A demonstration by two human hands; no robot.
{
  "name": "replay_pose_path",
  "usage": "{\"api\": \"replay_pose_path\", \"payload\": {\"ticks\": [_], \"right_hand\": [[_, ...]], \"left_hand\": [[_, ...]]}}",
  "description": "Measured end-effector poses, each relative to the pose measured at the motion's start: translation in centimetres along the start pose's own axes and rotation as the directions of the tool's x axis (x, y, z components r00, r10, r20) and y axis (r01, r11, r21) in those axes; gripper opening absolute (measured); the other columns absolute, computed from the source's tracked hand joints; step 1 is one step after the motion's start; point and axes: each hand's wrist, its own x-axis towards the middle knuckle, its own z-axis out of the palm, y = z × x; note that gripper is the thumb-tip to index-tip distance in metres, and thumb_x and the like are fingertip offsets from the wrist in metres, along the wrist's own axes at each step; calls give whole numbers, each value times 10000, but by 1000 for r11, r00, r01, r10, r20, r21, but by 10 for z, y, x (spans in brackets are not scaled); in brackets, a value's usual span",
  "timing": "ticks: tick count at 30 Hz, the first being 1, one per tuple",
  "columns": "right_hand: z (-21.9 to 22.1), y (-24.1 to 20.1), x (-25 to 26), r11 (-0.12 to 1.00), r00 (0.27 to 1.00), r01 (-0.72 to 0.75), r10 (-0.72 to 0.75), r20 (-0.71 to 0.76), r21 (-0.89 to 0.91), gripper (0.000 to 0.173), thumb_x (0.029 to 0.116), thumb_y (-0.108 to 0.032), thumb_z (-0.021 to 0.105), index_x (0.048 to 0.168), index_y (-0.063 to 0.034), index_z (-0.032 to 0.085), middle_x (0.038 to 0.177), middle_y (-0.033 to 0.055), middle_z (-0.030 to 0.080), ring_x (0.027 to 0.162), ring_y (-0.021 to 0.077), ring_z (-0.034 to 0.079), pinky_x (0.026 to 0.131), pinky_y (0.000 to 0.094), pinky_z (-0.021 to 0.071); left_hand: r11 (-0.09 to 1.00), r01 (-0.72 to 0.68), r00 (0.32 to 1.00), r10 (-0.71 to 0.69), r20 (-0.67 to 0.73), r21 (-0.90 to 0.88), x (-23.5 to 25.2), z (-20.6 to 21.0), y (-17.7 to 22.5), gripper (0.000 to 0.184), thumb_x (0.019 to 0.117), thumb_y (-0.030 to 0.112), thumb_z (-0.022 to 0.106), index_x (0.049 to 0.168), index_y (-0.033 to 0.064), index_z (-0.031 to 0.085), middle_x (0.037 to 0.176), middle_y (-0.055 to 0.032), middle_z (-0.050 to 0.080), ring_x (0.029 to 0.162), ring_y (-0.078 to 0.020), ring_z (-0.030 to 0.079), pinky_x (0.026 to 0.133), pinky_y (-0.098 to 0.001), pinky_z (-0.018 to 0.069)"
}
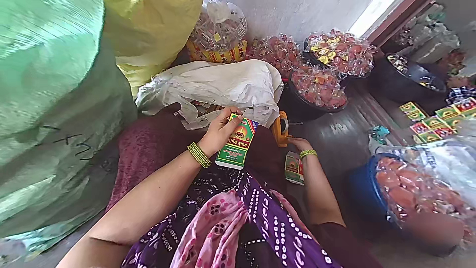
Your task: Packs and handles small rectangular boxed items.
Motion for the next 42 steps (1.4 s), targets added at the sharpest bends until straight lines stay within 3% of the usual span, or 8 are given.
{"api": "replay_pose_path", "payload": {"ticks": [10,14,16,19,31,35,39,42], "right_hand": [[21,-5,-10,824,989,-40,-49,-142,-565,346,1003,-294,599,1254,-77,697,1298,201,671,1259,382,610,1039,621,465],[27,-26,-29,945,945,325,-324,-52,17,334,1020,-233,632,1239,19,649,1181,191,684,1058,260,670,940,436,544],[36,-61,-69,802,894,428,-442,-67,416,271,1013,-211,639,1190,-6,643,1131,112,670,957,165,660,818,343,580],[45,-116,-136,507,788,432,-614,-39,746,222,1016,-113,582,1170,32,648,1328,161,640,1192,252,637,1023,438,549],[100,-179,-178,469,793,278,-605,75,838,230,966,-108,659,1126,54,692,1087,177,714,995,226,689,885,387,587],[94,-187,-181,549,813,391,-582,2,738,602,872,-44,733,1439,-2,534,1167,174,659,982,238,674,834,396,603],[81,-188,-189,464,532,743,-846,-6,482,555,954,-230,672,1409,49,520,1173,99,666,1022,141,660,889,316,577],[74,-194,-211,147,169,978,-974,-150,145,550,914,-281,758,1309,74,615,1248,152,686,1106,109,677,943,273,581]], "left_hand": [[1000,6,1000,-6,12,1,0,2,-2,244,1077,260,478,1274,163,585,947,-42,715,755,-148,710,668,-338,619],[997,-76,997,76,11,30,3,5,-5,223,1060,239,529,1243,125,585,1074,-59,679,833,-145,699,742,-353,620],[986,-116,993,115,18,118,4,5,-9,228,1049,276,551,1208,130,626,1215,-59,633,987,-148,668,856,-379,593],[969,-148,989,147,20,200,7,7,-15,274,1053,329,535,1211,132,643,1248,-71,628,1074,-155,655,911,-394,583],[975,-165,986,162,33,146,3,1,-6,557,872,317,814,1286,76,527,1144,-96,676,930,-151,719,849,-369,633],[887,-264,964,231,130,378,-9,-4,11,647,853,329,799,1356,47,507,1156,-126,689,1014,-210,698,910,-448,591],[898,-401,916,393,83,180,-16,-10,19,604,897,196,716,1375,-43,435,1185,-181,666,1026,-220,698,905,-424,601],[884,-446,894,433,-116,-137,-15,-16,21,556,958,168,471,1414,-112,321,1297,-212,551,1042,-207,663,871,-372,589]]}}
